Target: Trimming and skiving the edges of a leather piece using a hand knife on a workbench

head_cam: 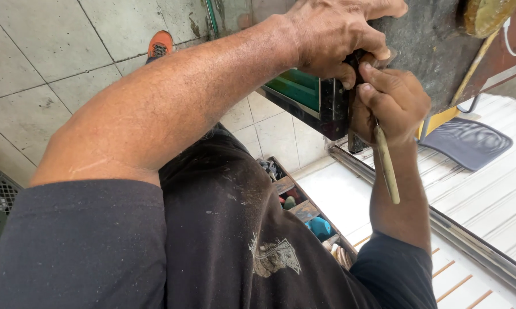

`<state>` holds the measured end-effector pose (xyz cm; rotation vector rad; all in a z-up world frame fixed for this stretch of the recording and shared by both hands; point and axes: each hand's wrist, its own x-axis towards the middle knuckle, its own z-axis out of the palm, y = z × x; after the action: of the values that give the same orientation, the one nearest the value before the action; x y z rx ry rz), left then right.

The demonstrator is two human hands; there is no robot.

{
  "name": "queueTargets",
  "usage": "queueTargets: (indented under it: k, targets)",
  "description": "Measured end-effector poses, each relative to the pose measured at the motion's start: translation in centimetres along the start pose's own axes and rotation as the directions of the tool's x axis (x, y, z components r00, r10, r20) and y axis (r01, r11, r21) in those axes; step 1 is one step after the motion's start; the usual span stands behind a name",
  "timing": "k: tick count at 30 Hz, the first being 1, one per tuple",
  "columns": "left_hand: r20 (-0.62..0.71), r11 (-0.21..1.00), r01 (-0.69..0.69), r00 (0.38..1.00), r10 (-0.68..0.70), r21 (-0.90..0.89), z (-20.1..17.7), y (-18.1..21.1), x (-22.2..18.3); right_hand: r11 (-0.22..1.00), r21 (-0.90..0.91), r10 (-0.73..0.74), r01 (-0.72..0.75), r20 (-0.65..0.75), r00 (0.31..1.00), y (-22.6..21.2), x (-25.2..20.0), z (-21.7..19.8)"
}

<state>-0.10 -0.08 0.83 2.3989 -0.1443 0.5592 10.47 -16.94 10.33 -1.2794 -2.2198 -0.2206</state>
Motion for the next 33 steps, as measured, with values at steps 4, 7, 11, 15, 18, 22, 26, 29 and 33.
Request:
queueTargets:
  k: [4,7,11,15,18,22,26,29,33]
  targets:
    - [0.027,0.992,0.012,1.0,-0.009,-0.127,0.0,0.0,-0.1,0.998,-0.045,0.039,-0.035,0.091,0.995,-1.1,0.6,-0.7]
    - [0.009,0.998,0.03,1.0,-0.03,-0.053,0.1,0.4,-0.1,0.997,-0.067,-0.049,0.046,-0.043,0.998,0.2,-1.1,0.4]
    - [0.066,0.996,0.079,0.995,-0.077,-0.028,-0.6,0.9,-0.2,1.0,-0.027,-0.012,0.012,0.0,1.0,-0.4,-1.1,-0.1]
    - [0.006,0.999,0.045,0.999,-0.045,-0.023,-0.3,0.7,-0.2,0.998,0.053,0.017,-0.019,0.048,0.999,-0.5,-1.3,-0.7]
    - [-0.025,1.0,0.027,0.999,-0.027,-0.011,-0.2,0.3,-0.2,0.993,0.119,0.004,-0.008,0.037,0.999,-0.3,-0.9,-0.3]
    - [-0.031,0.998,0.012,0.999,-0.014,-0.068,-1.4,0.8,-0.4,0.989,0.147,0.015,-0.012,-0.024,1.0,-0.5,-1.7,-0.2]
    - [0.041,0.998,0.045,0.998,-0.043,-0.039,-1.2,0.8,-0.1,0.978,0.17,0.119,-0.118,0.007,0.993,-2.2,-4.1,-1.7]
    - [0.081,0.999,0.05,0.995,-0.051,0.01,0.4,1.3,-0.4,0.955,0.148,0.244,-0.256,0.097,0.965,-3.8,-5.0,-2.8]
    - [0.095,0.99,0.085,0.993,-0.075,-0.112,-1.3,1.0,-0.2,0.879,0.368,0.352,-0.302,-0.074,0.933,-2.8,-6.1,-2.0]
